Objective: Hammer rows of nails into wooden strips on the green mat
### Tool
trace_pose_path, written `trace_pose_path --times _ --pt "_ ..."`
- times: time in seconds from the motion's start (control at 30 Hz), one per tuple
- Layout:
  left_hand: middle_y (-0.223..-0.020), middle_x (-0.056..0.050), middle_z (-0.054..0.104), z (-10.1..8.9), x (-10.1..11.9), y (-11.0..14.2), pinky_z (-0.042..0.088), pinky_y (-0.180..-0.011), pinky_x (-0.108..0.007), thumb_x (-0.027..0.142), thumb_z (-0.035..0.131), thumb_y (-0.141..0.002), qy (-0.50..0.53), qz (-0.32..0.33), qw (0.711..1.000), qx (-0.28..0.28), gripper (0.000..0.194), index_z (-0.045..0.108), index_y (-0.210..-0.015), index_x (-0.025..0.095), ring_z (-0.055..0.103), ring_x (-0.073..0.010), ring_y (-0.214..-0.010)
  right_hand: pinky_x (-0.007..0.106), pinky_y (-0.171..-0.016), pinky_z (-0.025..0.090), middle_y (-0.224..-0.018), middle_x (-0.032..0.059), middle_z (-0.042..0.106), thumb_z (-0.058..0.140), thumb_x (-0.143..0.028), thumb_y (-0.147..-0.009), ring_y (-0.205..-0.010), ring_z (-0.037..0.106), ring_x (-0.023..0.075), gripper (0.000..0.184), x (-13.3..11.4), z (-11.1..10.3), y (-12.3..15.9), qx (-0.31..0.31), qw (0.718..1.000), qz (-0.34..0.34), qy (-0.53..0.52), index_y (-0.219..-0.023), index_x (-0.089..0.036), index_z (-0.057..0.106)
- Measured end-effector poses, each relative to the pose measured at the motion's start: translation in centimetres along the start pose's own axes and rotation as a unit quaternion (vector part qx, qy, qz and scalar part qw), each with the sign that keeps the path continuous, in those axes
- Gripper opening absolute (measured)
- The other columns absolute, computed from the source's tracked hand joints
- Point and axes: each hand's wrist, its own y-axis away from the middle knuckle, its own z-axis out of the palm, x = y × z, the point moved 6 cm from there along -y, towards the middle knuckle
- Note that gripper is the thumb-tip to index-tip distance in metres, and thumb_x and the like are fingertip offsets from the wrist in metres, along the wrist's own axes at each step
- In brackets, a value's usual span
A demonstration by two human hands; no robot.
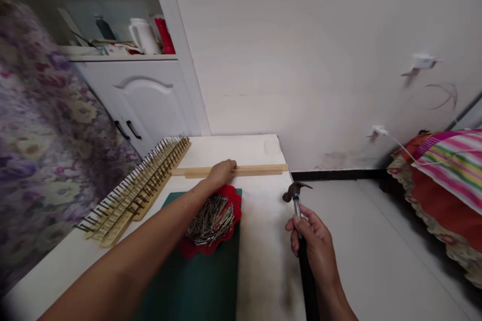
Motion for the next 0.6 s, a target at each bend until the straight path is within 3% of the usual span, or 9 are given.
trace_pose_path --times 0.23,0.6 --pt "-0.1 -0.011 0.06 0.59 -0.13 -0.98 0.044 -0.077 -0.03 0.013 0.044 -0.082 -0.038 0.004 0.999 0.006 0.022 0.062 -0.094 0.017 0.058 -0.0213 -0.091 0.017 -0.034 0.03 -0.062 -0.0015 0.064 0.073 -0.035 -0.071 -0.035 0.041 0.0053 0.037 -0.02 0.27 -0.27 -0.002 1.0 -0.001 -0.009 -0.1 -0.018 0.058" --pt "-0.094 -0.01 0.064 0.71 0.47 -0.82 0.043 -0.073 -0.03 0.011 0.049 -0.078 -0.073 0.032 0.997 -0.016 0.021 0.066 -0.089 0.018 0.059 -0.0221 -0.086 0.017 -0.035 0.031 -0.064 -0.001 0.064 0.071 -0.034 -0.074 -0.036 0.042 0.0054 0.035 0.21 0.61 0.13 -0.008 1.0 0.004 -0.007 -0.103 -0.018 0.058"
